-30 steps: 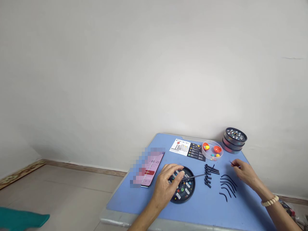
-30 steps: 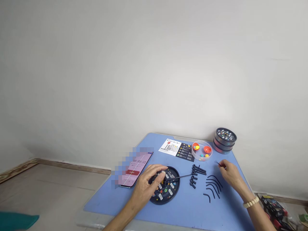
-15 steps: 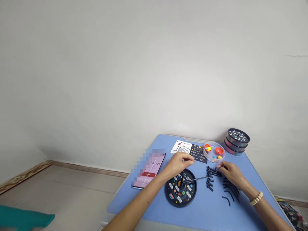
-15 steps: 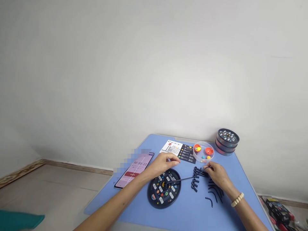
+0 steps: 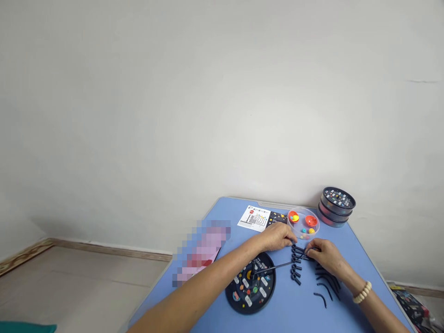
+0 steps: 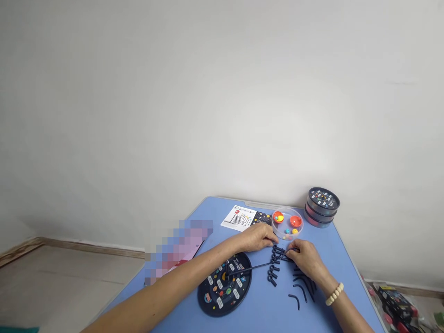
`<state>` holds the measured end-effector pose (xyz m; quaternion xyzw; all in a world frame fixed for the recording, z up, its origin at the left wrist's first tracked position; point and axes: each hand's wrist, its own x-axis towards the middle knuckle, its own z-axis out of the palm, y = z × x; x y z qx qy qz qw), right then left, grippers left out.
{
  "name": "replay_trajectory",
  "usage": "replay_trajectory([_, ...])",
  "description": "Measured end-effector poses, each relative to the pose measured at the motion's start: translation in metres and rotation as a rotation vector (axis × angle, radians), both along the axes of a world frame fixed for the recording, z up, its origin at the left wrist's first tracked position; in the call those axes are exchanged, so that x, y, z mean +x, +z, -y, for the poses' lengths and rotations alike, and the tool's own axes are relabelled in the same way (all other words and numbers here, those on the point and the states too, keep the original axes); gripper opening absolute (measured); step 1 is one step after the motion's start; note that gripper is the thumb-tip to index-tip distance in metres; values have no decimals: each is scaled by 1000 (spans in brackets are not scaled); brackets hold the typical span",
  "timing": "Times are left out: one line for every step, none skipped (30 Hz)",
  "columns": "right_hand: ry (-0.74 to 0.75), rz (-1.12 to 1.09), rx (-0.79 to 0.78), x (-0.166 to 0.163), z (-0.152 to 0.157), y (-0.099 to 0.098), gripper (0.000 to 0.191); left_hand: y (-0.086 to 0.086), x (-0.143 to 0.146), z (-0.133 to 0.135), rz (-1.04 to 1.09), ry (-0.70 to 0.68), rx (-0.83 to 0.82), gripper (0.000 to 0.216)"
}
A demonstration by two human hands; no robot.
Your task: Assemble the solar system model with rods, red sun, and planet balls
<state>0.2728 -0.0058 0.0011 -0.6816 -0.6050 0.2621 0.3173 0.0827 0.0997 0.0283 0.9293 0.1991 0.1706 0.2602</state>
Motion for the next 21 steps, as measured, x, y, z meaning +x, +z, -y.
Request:
replay_trajectory([-1,-3,-2,0,0,0,14,0,0,0,-2,-8,13,29])
replay_trajectory([-4,-4,-1,0,0,-1,14,-1,1,-1,-3,-15,24,28])
replay_trajectory([-7,-4,2,0,0,-1,14,-1,1,-1,-4,-22,34,27])
replay_trajectory([-10,-3,5,0,0,-2,14,-1,1,-1,-5,-29,41,25])
replay_trajectory([-12,-2,10,0,0,-2,14,-2,2,-1,-5,-33,46,24])
replay_trajectory([-14,0,15,-1,0,-2,15,-2,2,-1,-4,-36,49,23])
replay_trajectory([-15,2,20,-1,0,-2,15,-2,2,-1,-2,-39,50,22])
replay_trajectory([-16,3,26,-2,0,-1,15,-2,3,0,0,-40,49,22])
replay_trajectory([-16,4,33,-2,1,-1,16,-2,3,0,2,-41,45,22])
replay_trajectory([-17,5,42,-3,1,-1,16,-2,3,0,5,-44,37,22])
replay_trajectory([-19,5,51,-4,1,0,16,-3,3,0,8,-47,27,22])
replay_trajectory([-22,3,60,-5,1,0,16,-2,4,0,11,-52,14,22])
replay_trajectory([-24,1,69,-6,0,1,16,-2,4,-1,15,-56,-2,22])
replay_trajectory([-26,-3,77,-7,0,1,15,-2,4,-1,21,-58,-21,21])
replay_trajectory([-26,-10,84,-7,-1,1,15,-2,4,-1,27,-58,-43,21])
replay_trajectory([-25,-20,90,-8,-2,2,14,-1,4,-1,34,-54,-67,21])
replay_trajectory([-25,-33,93,-8,-2,3,14,0,3,-2,42,-45,-92,21])
replay_trajectory([-24,-49,96,-7,-2,5,13,1,3,-2,52,-32,-118,20])
replay_trajectory([-21,-67,96,-6,-1,8,13,2,2,-3,63,-14,-143,20])
replay_trajectory([-16,-87,95,-4,2,13,16,3,0,-4,75,9,-168,18])
replay_trajectory([-7,-104,94,-1,5,18,22,5,-2,-5,91,38,-192,18])
